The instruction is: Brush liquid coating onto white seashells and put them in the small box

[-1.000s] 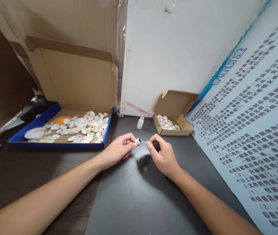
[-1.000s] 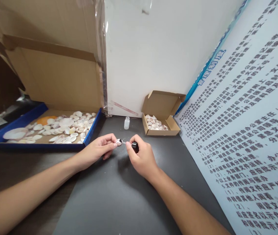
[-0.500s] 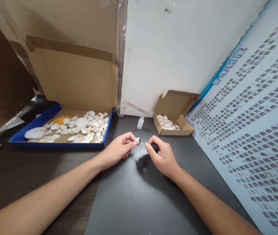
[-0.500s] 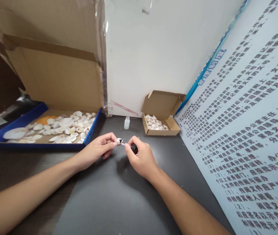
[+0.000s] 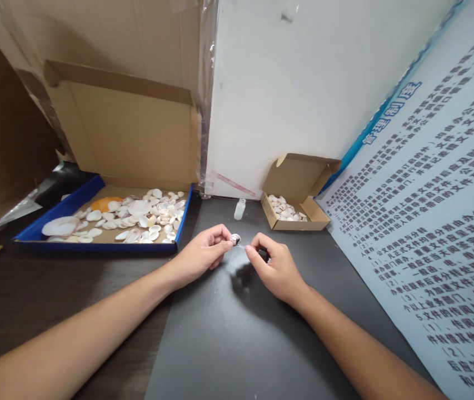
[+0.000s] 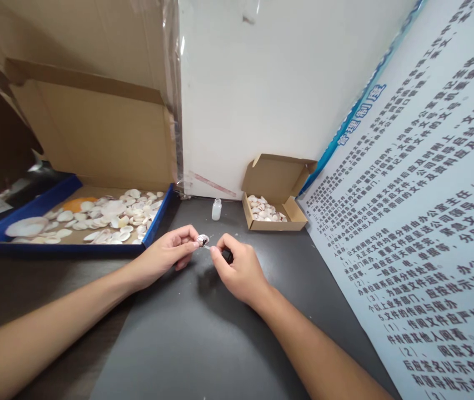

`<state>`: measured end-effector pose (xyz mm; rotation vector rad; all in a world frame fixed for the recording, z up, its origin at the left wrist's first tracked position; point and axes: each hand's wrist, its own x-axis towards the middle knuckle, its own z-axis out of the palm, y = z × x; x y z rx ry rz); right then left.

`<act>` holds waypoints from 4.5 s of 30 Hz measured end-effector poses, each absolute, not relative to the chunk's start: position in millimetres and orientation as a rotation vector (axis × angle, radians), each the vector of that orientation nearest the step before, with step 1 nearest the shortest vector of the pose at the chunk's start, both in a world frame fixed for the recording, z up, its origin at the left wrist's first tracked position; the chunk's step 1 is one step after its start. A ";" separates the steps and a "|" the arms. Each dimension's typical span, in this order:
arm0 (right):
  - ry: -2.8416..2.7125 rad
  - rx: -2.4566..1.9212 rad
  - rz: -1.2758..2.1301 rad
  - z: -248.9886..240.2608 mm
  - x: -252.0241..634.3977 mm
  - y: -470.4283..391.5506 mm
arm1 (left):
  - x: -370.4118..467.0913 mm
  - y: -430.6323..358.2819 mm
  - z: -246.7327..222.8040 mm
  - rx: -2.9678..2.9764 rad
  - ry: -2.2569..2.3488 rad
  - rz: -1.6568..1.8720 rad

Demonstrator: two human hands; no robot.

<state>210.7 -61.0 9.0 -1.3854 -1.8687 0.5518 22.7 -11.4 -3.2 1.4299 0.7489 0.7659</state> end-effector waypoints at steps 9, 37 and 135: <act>-1.885 -1.382 0.591 10.7 209.0 -61.0 | 22.8 -11.1 -3.4 1.426 0.740 0.772; -1.738 -1.472 0.406 8.4 211.0 -59.5 | 23.9 -12.7 0.0 1.422 0.745 0.736; -1.964 -1.340 0.657 9.6 207.4 -62.5 | 24.6 -12.5 1.9 1.271 0.818 0.724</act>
